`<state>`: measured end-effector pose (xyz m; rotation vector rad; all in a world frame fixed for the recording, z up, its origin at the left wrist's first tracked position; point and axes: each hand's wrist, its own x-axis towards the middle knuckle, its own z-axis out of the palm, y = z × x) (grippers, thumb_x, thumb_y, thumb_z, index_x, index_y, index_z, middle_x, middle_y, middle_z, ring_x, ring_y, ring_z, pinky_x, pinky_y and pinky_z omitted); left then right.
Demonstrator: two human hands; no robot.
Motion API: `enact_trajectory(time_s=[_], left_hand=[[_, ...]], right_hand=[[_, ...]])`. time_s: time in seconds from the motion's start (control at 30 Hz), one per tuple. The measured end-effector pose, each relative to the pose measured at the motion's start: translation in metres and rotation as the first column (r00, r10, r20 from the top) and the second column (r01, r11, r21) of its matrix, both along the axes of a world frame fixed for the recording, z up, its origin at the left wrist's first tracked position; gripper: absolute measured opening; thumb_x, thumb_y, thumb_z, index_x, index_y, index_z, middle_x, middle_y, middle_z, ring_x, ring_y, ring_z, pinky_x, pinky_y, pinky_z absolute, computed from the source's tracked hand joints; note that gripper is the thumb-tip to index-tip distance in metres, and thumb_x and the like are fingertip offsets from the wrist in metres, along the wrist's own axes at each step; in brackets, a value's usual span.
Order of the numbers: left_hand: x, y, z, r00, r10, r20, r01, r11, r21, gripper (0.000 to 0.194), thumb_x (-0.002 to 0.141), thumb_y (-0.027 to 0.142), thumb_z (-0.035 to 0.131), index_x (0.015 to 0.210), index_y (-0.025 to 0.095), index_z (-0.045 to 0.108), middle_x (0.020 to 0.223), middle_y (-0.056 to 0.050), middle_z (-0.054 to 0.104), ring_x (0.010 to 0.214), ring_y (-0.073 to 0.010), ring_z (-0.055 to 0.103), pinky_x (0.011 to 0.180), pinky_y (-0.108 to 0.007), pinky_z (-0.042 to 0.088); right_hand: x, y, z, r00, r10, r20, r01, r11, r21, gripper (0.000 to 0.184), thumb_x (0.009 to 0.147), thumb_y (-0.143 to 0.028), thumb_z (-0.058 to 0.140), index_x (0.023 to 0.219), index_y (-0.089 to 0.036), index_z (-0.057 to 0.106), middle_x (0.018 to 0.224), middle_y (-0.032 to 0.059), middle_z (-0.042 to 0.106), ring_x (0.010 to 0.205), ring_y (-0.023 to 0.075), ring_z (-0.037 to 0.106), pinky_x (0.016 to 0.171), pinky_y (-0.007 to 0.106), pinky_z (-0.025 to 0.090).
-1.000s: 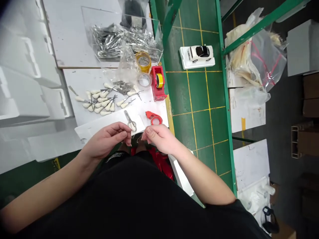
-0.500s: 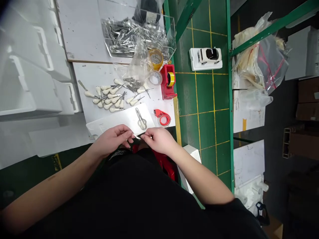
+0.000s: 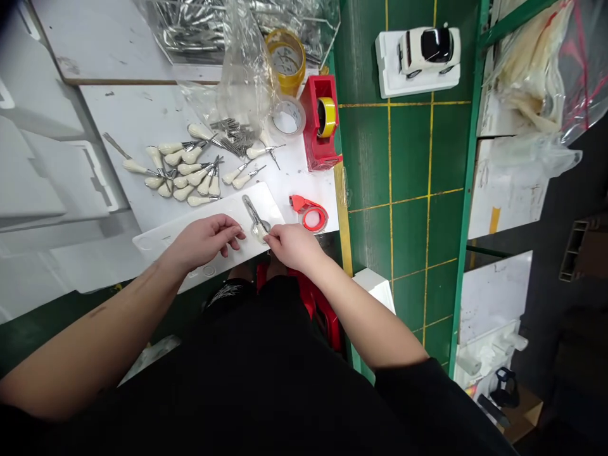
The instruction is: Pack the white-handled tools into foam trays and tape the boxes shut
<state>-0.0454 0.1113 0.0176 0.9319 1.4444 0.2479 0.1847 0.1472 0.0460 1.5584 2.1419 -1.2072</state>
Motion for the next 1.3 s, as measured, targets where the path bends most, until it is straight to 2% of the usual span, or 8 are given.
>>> enact_trajectory(time_s=[0.17, 0.23, 0.5, 0.7, 0.87, 1.0, 1.17, 1.3], left_hand=[[0.003, 0.007, -0.015, 0.956, 0.016, -0.294, 0.131, 0.872, 0.471, 0.025, 0.094, 0.041, 0.061, 0.095, 0.021, 0.077, 0.094, -0.006, 0.074, 0.092, -0.0241, 0.066, 0.081, -0.036, 0.048], [0.003, 0.009, -0.024, 0.945, 0.033, -0.325, 0.169, 0.802, 0.573, 0.028, 0.095, 0.039, 0.060, 0.098, 0.019, 0.079, 0.095, -0.008, 0.074, 0.095, -0.0248, 0.065, 0.084, -0.037, 0.048], [0.008, 0.017, -0.054, 0.870, 0.084, -0.485, 0.262, 0.754, 0.602, 0.045, 0.089, 0.043, 0.070, 0.125, 0.016, 0.069, 0.103, -0.012, 0.068, 0.103, -0.0303, 0.059, 0.098, -0.044, 0.045], [0.011, 0.032, -0.027, 0.853, 0.171, -0.493, 0.139, 0.837, 0.530, 0.052, 0.092, 0.041, 0.064, 0.136, 0.013, 0.058, 0.134, -0.017, 0.058, 0.127, -0.0327, 0.054, 0.109, -0.049, 0.043], [0.047, -0.003, -0.036, 0.818, -0.198, -0.541, 0.548, 0.554, 0.627, 0.066, 0.098, 0.036, 0.050, 0.156, 0.007, 0.037, 0.167, -0.022, 0.028, 0.159, -0.0360, 0.012, 0.127, -0.062, 0.003], [0.061, -0.016, -0.063, 0.767, -0.326, -0.552, 0.635, 0.508, 0.582, 0.065, 0.098, 0.030, 0.046, 0.157, 0.005, 0.035, 0.167, -0.021, 0.028, 0.160, -0.0352, 0.000, 0.125, -0.063, -0.007], [0.011, -0.009, -0.051, 0.758, -0.329, -0.564, 0.645, 0.504, 0.574, 0.071, 0.094, 0.030, 0.050, 0.157, 0.004, 0.033, 0.166, -0.022, 0.029, 0.159, -0.0320, 0.015, 0.128, -0.052, 0.020], [-0.075, -0.068, -0.032, 0.784, -0.095, -0.613, 0.541, 0.588, 0.601, 0.067, 0.097, 0.034, 0.034, 0.148, -0.010, 0.034, 0.152, -0.041, 0.039, 0.152, -0.0447, 0.029, 0.116, -0.066, 0.036]], right_hand=[[0.000, 0.005, -0.015, 0.993, -0.118, -0.020, 0.117, 0.993, -0.034, 0.020, 0.096, -0.036, 0.063, 0.104, -0.023, 0.077, 0.081, 0.0025, 0.073, 0.076, 0.0194, 0.063, 0.068, 0.028, 0.040], [0.001, 0.005, -0.021, 0.977, -0.208, -0.050, 0.206, 0.978, -0.038, 0.047, 0.092, -0.033, 0.069, 0.138, -0.026, 0.063, 0.084, 0.0010, 0.075, 0.082, 0.0210, 0.066, 0.074, 0.029, 0.044], [-0.008, 0.003, -0.046, 0.940, -0.294, 0.175, 0.287, 0.956, 0.062, 0.075, 0.089, -0.049, 0.071, 0.153, -0.022, 0.042, 0.094, 0.0106, 0.075, 0.100, 0.0341, 0.068, 0.080, 0.039, 0.050], [0.016, 0.003, -0.042, 0.912, -0.364, 0.188, 0.344, 0.930, 0.129, 0.089, 0.083, -0.065, 0.070, 0.149, -0.012, 0.043, 0.114, 0.0206, 0.070, 0.108, 0.0375, 0.066, 0.088, 0.046, 0.053], [0.004, -0.009, -0.045, 0.977, -0.095, -0.190, 0.183, 0.832, 0.523, 0.052, 0.103, -0.039, 0.046, 0.146, -0.009, 0.051, 0.148, 0.0192, 0.053, 0.140, 0.0322, 0.047, 0.118, 0.049, 0.037], [-0.021, -0.004, -0.072, 0.974, 0.155, -0.166, -0.030, 0.811, 0.584, 0.056, 0.104, -0.032, 0.041, 0.154, -0.007, 0.041, 0.167, 0.0171, 0.028, 0.158, 0.0321, 0.017, 0.128, 0.052, 0.020], [-0.036, 0.003, -0.084, 0.975, 0.207, -0.075, -0.143, 0.856, 0.497, 0.072, 0.102, -0.044, 0.046, 0.161, -0.008, 0.028, 0.172, 0.0156, 0.013, 0.160, 0.0327, 0.004, 0.129, 0.056, 0.012], [-0.061, -0.004, -0.064, 0.993, 0.114, 0.022, -0.110, 0.871, 0.478, 0.071, 0.099, -0.040, 0.052, 0.161, -0.012, 0.031, 0.171, 0.0185, 0.005, 0.159, 0.0394, 0.004, 0.126, 0.064, 0.005]])
